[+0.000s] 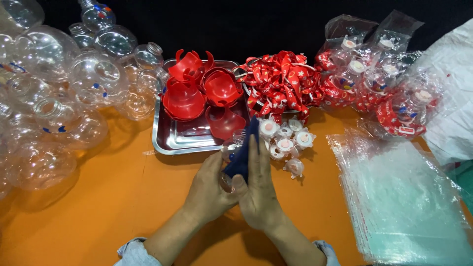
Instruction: Assembling decorative plastic bottles by inserting a plug and wrapping them with cloth and ribbons.
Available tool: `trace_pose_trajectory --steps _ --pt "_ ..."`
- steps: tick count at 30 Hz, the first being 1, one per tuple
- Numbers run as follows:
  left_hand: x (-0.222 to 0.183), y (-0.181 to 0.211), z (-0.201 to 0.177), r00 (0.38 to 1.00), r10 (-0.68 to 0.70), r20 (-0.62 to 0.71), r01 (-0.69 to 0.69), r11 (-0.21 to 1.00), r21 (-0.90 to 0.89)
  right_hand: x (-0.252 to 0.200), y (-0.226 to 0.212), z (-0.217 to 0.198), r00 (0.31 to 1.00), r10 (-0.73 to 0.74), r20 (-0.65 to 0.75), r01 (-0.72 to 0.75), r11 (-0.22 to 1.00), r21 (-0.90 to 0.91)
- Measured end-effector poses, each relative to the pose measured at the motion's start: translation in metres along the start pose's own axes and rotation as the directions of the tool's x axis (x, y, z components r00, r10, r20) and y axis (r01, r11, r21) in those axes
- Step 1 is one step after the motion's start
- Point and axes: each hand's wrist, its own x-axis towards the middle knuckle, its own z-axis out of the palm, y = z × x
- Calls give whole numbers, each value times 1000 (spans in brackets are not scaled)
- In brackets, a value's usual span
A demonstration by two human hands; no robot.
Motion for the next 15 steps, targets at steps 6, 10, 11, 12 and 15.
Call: trace_pose_trajectory --steps 6,10,11,12,15 --pt "0 5 -6 1000 -21 12 20 997 75 5 -1 -6 979 -201 31 204 972 -119" --pt "3 2 -6 1000 28 10 -29 989 142 9 -3 -9 991 -134 26 136 985 -111" --pt "1 1 -6 999 42 28 -46 986 159 7 -4 -9 995 -87 41 89 994 -58" --pt "3 1 -7 999 39 27 -43 986 158 7 -4 -8 995 -85 44 88 994 -58" --pt "5 3 -9 996 61 62 -68 989 132 6 -1 -8 998 -49 27 48 999 9"
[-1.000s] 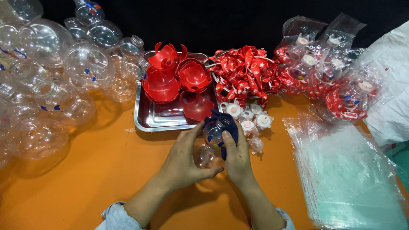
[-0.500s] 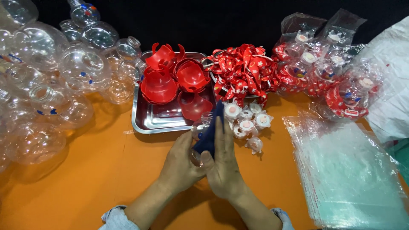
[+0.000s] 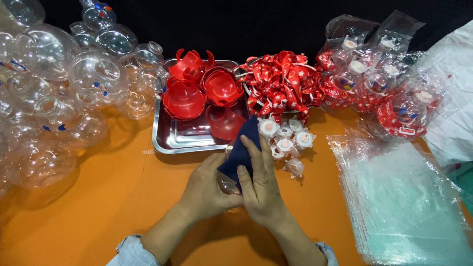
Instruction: Assembling decorative plastic bottles by inserting a plug and wrapping them with cloth and ribbons.
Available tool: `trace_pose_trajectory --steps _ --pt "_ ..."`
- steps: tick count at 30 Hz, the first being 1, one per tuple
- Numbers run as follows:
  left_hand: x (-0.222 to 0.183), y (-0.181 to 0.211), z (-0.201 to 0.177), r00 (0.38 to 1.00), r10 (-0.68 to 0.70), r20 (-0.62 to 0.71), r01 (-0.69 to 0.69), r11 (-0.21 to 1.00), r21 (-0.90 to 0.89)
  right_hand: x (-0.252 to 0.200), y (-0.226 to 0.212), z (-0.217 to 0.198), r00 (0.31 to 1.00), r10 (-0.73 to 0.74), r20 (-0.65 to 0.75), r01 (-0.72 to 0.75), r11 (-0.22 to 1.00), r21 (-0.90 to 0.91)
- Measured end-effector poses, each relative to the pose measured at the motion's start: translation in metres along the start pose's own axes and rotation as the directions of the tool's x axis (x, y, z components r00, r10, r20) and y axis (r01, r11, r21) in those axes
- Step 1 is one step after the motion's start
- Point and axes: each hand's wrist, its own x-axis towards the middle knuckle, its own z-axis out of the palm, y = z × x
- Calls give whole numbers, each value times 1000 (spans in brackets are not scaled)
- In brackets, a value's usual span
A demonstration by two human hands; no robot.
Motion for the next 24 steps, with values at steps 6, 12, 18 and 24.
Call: trace_pose_trajectory --steps 6,12,18,24 --pt "0 1 -8 996 57 65 -39 968 -248 3 -1 -4 992 123 -29 -115 975 189" --pt "2 6 -17 954 222 203 -109 884 -454 13 0 -15 919 389 62 -315 634 706" --pt "2 2 -13 940 194 280 17 793 -609 9 2 -15 843 523 123 -388 435 813" --pt "1 15 -17 967 153 201 -52 899 -435 6 -2 -11 891 455 -7 -344 684 644"
